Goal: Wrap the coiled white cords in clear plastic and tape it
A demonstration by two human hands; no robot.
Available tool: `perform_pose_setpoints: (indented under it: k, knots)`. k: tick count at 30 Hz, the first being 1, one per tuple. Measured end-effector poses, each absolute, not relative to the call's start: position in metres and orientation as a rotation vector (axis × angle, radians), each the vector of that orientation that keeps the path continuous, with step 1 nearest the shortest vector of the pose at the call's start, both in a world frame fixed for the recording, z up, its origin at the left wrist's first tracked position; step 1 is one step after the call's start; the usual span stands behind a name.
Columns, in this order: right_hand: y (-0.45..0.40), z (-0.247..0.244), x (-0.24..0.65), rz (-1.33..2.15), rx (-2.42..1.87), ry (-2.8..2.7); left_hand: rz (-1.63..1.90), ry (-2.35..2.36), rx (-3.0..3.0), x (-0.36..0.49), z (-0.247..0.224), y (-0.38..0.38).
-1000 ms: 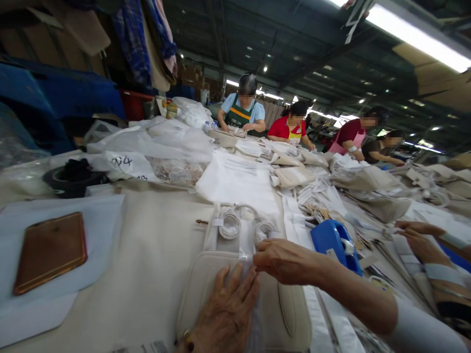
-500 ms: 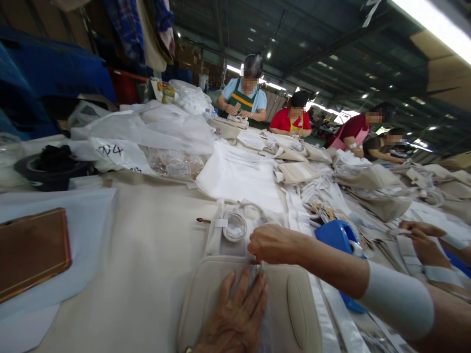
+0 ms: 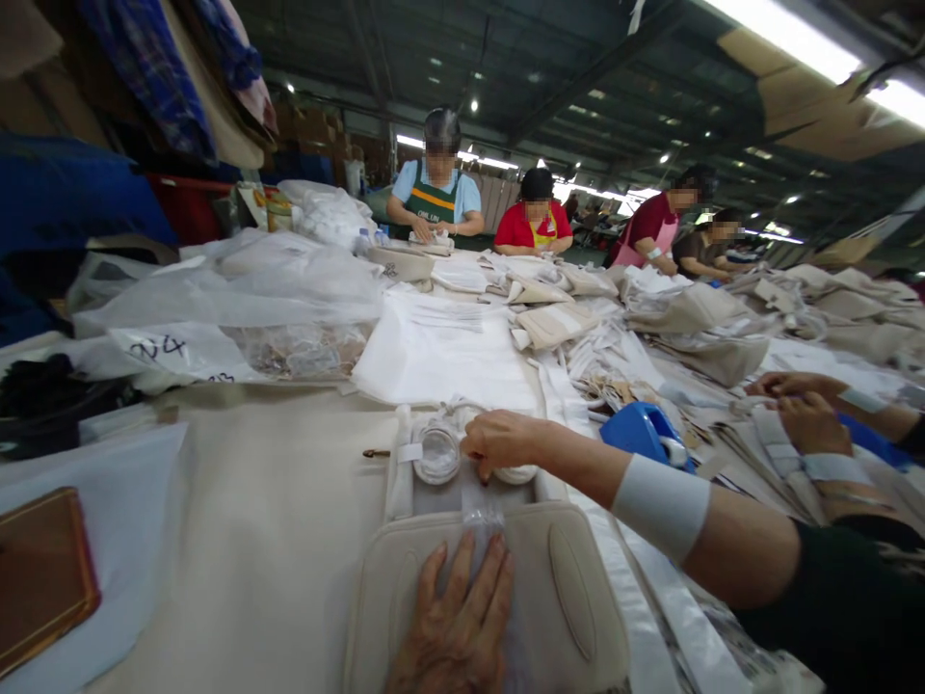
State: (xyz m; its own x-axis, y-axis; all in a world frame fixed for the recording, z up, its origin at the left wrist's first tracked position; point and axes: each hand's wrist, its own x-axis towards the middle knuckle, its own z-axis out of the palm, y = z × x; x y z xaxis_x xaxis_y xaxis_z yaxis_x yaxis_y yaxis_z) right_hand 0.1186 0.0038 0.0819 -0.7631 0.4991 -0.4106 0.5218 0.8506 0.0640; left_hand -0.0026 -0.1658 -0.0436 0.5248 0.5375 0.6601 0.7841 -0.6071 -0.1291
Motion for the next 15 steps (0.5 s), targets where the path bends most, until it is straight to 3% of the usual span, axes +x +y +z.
perform_pose_setpoints:
  k: [6, 12, 15]
  knots:
    - [-0.048, 0.071, 0.143, 0.129, 1.050, 2.852, -0.904, -1.112, -2.370, -0.001, -0.044, -0.166]
    - [-0.142, 0.009, 0.174, -0.007, 1.056, 3.220, -1.223, -1.149, -2.239, 0.006, -0.048, -0.162]
    - [-0.167, -0.012, 0.179, -0.161, 1.053, 3.308, -1.144, -1.041, -2.244, 0.000, -0.043, -0.158]
